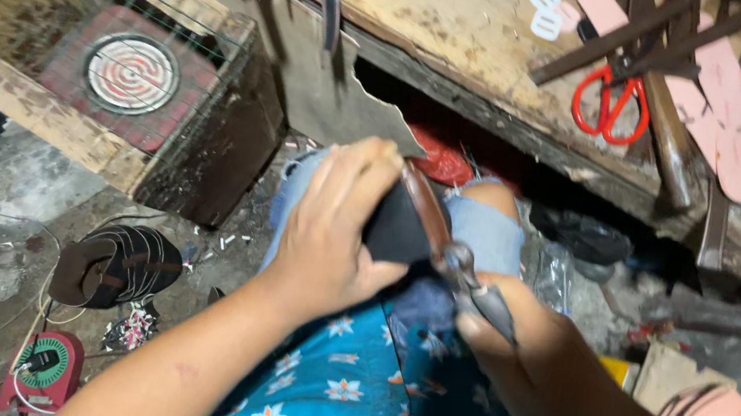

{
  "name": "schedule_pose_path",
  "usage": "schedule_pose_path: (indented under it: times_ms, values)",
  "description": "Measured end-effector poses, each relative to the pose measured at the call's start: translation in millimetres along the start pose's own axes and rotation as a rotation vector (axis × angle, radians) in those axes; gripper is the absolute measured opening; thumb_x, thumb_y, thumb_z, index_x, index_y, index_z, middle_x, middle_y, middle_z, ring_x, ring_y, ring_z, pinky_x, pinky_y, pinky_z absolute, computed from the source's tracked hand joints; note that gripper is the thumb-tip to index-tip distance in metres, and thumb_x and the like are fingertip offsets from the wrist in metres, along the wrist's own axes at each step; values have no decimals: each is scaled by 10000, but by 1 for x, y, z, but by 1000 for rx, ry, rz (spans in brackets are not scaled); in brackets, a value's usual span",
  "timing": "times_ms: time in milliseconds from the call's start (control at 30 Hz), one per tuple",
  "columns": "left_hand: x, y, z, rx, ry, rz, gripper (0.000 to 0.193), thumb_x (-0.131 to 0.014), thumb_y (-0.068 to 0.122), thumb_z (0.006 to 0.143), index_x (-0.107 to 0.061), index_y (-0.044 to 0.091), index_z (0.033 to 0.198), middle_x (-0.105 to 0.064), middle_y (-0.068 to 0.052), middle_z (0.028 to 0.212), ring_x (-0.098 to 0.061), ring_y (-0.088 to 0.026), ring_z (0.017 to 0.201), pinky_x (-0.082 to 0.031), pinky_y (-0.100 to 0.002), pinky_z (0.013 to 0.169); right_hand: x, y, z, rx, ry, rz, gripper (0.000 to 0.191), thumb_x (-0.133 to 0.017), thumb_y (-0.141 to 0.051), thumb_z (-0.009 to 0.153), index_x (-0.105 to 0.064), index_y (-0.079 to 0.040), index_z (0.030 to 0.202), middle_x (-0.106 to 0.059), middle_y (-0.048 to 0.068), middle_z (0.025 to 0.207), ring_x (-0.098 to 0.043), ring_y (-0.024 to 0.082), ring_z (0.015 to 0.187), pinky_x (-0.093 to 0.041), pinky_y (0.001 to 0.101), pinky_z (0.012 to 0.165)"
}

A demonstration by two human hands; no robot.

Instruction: The person uses pliers to trim and smooth the edges of a sandal sole while seated. They repeatedly reposition the sandal and use the pliers to remove excess material along the perimeter, then place the sandal aside.

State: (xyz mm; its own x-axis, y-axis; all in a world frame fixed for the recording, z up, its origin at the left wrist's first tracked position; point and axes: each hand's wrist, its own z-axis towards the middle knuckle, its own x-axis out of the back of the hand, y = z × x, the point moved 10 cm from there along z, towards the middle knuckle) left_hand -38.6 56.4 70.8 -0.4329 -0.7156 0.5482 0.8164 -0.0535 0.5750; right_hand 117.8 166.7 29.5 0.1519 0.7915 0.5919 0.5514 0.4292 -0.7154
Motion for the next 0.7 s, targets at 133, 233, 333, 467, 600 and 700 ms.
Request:
schedule_pose_path:
  times_ms: [133,233,333,467,600,700]
  values:
    - [20,-24,26,43,79,8,861,-889,181,670,-480,1,1406,-548,-228,1390,-545,-464,1271,-455,-481,1103,-6,-22,41,313,410,-31,352,-638,-215,947,-571,-34,1241,-709,209,958,-703,354,915,-539,414,796]
    - [24,-41,39,79,101,8,839,-886,190,691,-488,7,1406,-563,-224,1388,-560,-446,1265,-460,-471,1100,-23,-13,71,367,453,129,351,-631,-171,967,-516,-26,1265,-717,169,893,-730,302,814,-553,404,739]
    - [27,-56,43,78,125,-20,805,-886,211,727,-495,22,1404,-585,-216,1386,-575,-430,1297,-458,-465,1128,-36,-5,99,424,413,227,351,-616,-136,972,-481,-23,1275,-718,139,843,-735,268,718,-569,394,658]
    - [26,-73,42,88,121,-43,784,-867,213,742,-497,34,1409,-605,-212,1376,-595,-415,1303,-476,-446,1133,-37,-22,117,667,491,197,306,-614,-118,1019,-455,-13,1259,-689,135,890,-709,248,764,-563,386,699]
    - [24,-86,48,175,85,-77,789,-852,224,732,-493,40,1410,-625,-200,1331,-632,-386,1255,-500,-425,1084,-25,-48,118,721,578,66,342,-643,-148,997,-467,14,1241,-659,150,928,-667,264,791,-531,390,688]
    - [25,-95,53,253,-5,-155,808,-831,227,747,-459,44,1441,-634,-180,1314,-653,-354,1223,-500,-406,1067,-48,-22,126,226,103,533,284,-612,-154,964,-541,7,1188,-621,100,814,-597,210,703,-516,394,621]
